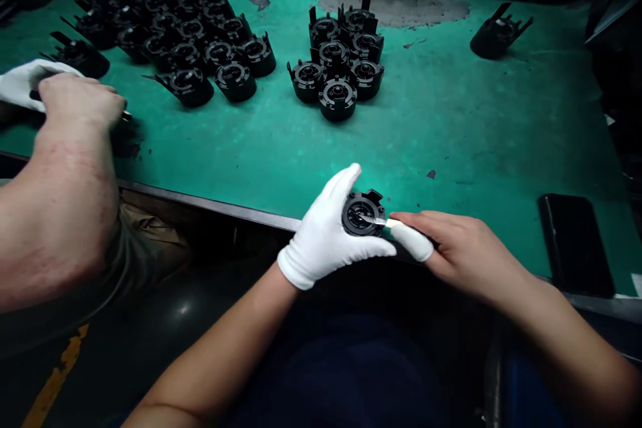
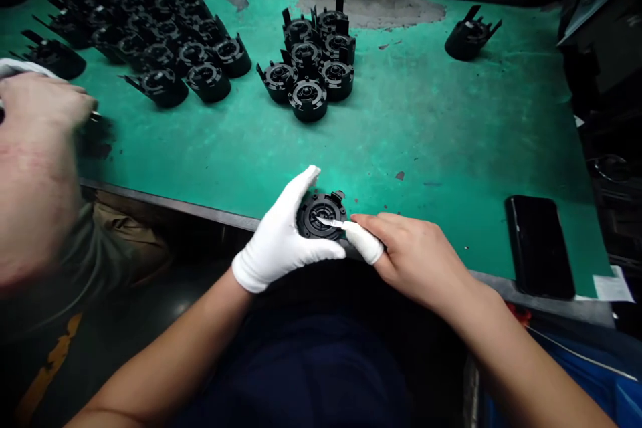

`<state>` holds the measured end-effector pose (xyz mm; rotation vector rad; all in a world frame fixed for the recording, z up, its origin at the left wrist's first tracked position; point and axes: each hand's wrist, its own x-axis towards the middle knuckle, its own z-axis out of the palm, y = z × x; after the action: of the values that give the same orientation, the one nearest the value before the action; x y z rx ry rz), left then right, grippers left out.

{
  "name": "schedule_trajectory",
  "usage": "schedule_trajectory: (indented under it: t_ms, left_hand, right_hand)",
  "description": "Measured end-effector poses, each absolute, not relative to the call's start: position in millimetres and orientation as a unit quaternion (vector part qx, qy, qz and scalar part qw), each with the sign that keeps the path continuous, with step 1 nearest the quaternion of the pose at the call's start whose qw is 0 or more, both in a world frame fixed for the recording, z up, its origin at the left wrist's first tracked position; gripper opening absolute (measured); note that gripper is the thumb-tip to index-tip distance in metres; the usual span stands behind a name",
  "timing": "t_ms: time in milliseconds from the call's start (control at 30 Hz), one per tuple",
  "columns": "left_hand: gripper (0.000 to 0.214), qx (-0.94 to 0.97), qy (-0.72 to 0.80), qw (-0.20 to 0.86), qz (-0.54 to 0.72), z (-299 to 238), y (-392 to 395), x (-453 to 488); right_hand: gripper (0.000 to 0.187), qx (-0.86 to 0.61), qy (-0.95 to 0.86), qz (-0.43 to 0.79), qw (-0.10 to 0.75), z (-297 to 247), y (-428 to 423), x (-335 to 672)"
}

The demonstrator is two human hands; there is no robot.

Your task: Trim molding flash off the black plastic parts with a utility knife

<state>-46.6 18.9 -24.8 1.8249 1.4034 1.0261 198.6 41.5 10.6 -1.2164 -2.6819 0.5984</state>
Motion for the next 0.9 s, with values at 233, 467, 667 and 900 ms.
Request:
schedule_trajectory:
  t_ms: [233, 467, 667, 900]
  left_hand:
    - [0.104, 0.638, 0.557, 0.338, 0.41, -37.0, 12.5, -28.3]
    - [0.104, 0.649, 0.55, 0.309, 0.426, -42.0, 12.5, -27.9]
    - [0.103, 0.658, 0.548, 0.284, 0.432, -38.1, 12.4, -27.1]
    - [0.099, 0.661, 0.558, 0.268, 0.425, -37.9, 11.9, -27.7]
  right_hand:
    - [0.039, -0.385, -0.902, 0.192, 0.035, 6.7, 50.2, 192.9]
    - [0.038, -0.434, -0.889, 0.141, 0.042, 1.5, 46.4, 192.0]
    - [0.043, -0.402, -0.903, 0.153, 0.014, 13.8, 43.5, 197.2]
    - [0.044, -0.44, -0.896, 0.043, -0.042, 21.7, 52.9, 190.2]
